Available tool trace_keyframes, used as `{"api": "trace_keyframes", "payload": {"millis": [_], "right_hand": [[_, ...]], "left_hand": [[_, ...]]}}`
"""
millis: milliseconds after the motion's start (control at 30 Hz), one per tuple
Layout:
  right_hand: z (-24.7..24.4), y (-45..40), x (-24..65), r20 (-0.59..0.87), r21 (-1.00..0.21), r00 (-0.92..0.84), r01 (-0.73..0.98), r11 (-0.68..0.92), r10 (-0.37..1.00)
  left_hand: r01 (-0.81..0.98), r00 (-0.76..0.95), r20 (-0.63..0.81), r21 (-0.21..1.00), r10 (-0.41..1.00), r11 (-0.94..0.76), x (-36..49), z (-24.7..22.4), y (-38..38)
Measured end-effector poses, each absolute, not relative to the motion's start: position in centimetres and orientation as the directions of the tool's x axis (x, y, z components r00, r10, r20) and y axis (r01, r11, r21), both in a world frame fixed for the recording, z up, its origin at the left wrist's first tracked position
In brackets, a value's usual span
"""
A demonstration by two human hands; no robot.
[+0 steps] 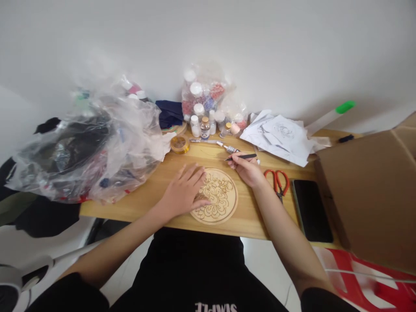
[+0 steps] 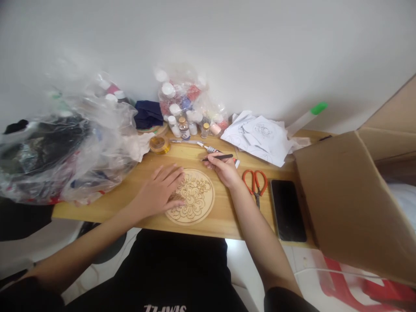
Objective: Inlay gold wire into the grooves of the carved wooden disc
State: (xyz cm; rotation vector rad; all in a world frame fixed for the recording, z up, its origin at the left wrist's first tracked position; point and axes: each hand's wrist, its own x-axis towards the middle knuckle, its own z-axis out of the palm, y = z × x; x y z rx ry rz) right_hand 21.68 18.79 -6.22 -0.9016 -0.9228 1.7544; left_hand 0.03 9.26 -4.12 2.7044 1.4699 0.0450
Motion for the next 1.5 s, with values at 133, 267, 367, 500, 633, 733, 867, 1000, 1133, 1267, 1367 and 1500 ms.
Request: {"api": "trace_keyframes", "payload": {"millis": [133, 267, 367, 500, 633, 733, 867, 1000, 1133, 1267, 1367, 1500], "right_hand": [[-6.19, 18.89, 21.65, -0.183, -0.882, -0.283, -0.376, -0.284, 0.941], [-6.11, 18.91, 21.65, -0.185, -0.886, -0.279, -0.369, -0.282, 0.943], [-6.04, 18.85, 21.65, -0.186, -0.884, -0.285, -0.370, -0.287, 0.940], [-6.07, 18.83, 21.68, -0.187, -0.881, -0.288, -0.375, -0.290, 0.939], [-6.15, 18.84, 21.73, -0.193, -0.882, -0.293, -0.365, -0.297, 0.936], [-6.18, 18.85, 21.76, -0.195, -0.887, -0.286, -0.358, -0.294, 0.938], [-6.18, 18.83, 21.77, -0.197, -0.892, -0.285, -0.344, -0.292, 0.938], [-6.11, 18.80, 21.75, -0.198, -0.898, -0.287, -0.331, -0.291, 0.937], [-6.03, 18.79, 21.73, -0.198, -0.901, -0.289, -0.323, -0.291, 0.937], [-5.99, 18.78, 21.73, -0.196, -0.901, -0.287, -0.324, -0.288, 0.938], [-5.98, 18.78, 21.70, -0.195, -0.902, -0.282, -0.323, -0.285, 0.939], [-5.95, 18.78, 21.64, -0.190, -0.908, -0.282, -0.315, -0.278, 0.940]], "left_hand": [[0.837, 0.510, 0.022, 0.217, 0.860, -0.502, -0.07, -4.48, 9.72], [0.817, 0.506, 0.065, 0.284, 0.860, -0.502, 0.00, -5.02, 9.76], [0.815, 0.509, 0.063, 0.284, 0.858, -0.504, 0.07, -5.12, 9.72], [0.816, 0.518, 0.068, 0.258, 0.852, -0.517, 0.15, -5.01, 9.76], [0.819, 0.519, 0.074, 0.242, 0.852, -0.520, 0.21, -5.01, 9.71], [0.825, 0.503, 0.080, 0.255, 0.861, -0.505, 0.24, -5.06, 9.66], [0.817, 0.502, 0.072, 0.286, 0.862, -0.500, 0.26, -4.99, 9.68], [0.823, 0.509, 0.039, 0.270, 0.860, -0.500, 0.30, -4.87, 9.77], [0.826, 0.513, 0.031, 0.257, 0.858, -0.502, 0.28, -4.91, 9.86], [0.825, 0.508, 0.033, 0.270, 0.861, -0.497, 0.18, -5.08, 9.83], [0.818, 0.500, 0.046, 0.304, 0.865, -0.489, 0.13, -5.12, 9.72], [0.813, 0.491, 0.061, 0.327, 0.869, -0.482, 0.13, -4.99, 9.63]]}}
